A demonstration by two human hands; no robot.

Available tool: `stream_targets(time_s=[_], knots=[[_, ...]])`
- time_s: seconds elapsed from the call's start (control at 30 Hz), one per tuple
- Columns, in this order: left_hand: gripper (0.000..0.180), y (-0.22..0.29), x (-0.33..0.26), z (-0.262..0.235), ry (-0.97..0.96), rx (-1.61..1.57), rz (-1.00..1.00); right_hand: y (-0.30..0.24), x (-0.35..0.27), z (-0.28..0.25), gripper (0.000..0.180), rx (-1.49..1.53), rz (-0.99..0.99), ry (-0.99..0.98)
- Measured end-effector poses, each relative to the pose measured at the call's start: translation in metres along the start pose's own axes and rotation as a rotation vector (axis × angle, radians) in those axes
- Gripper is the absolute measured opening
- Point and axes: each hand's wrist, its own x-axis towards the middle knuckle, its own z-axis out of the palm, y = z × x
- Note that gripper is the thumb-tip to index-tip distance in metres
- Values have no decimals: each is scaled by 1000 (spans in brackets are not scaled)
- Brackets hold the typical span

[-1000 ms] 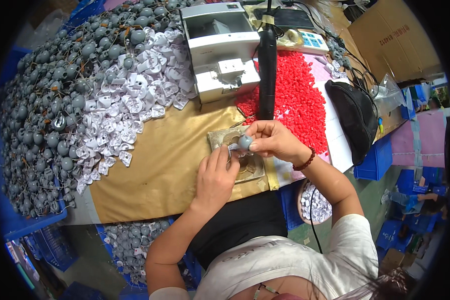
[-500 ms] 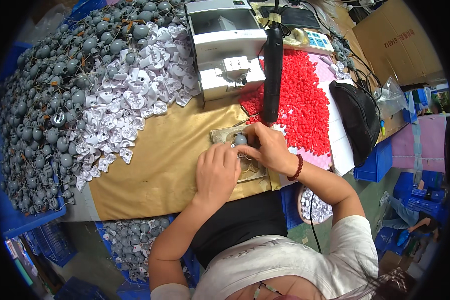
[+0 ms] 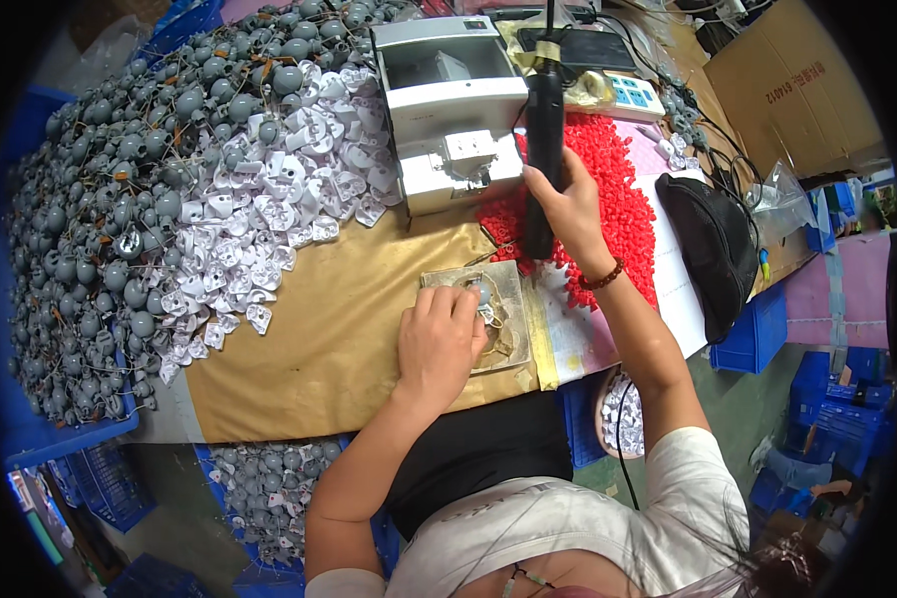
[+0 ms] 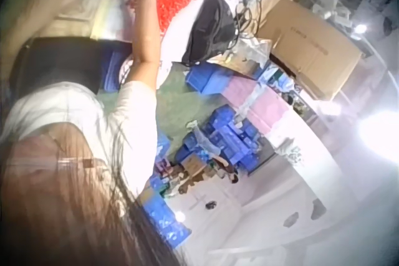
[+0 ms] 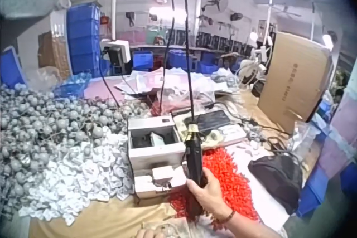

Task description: Assembling small plastic parts into a final component using an assembly jig and a pneumatic screwdriver.

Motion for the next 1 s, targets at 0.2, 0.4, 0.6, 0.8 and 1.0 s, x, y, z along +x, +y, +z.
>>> stream_targets(time_s=[0.2,0.4,0.6,0.8,1.0], knots=[[35,1,-3,-2,-19,-41,-21,-91,8,-3,65,541,-543,88],[35,-1,-3,0,4,-25,-12,-122,54,29,43,675,-438,-158],[36,-2,-4,2,18,-49,-17,-119,73,56,34,485,-275,-205],[35,-2,-4,0,10,-39,-43,-122,31,40,39,497,-100,-330],[34,-4,-6,3,2,-30,-31,-125,-40,7,14,500,-5,-426]])
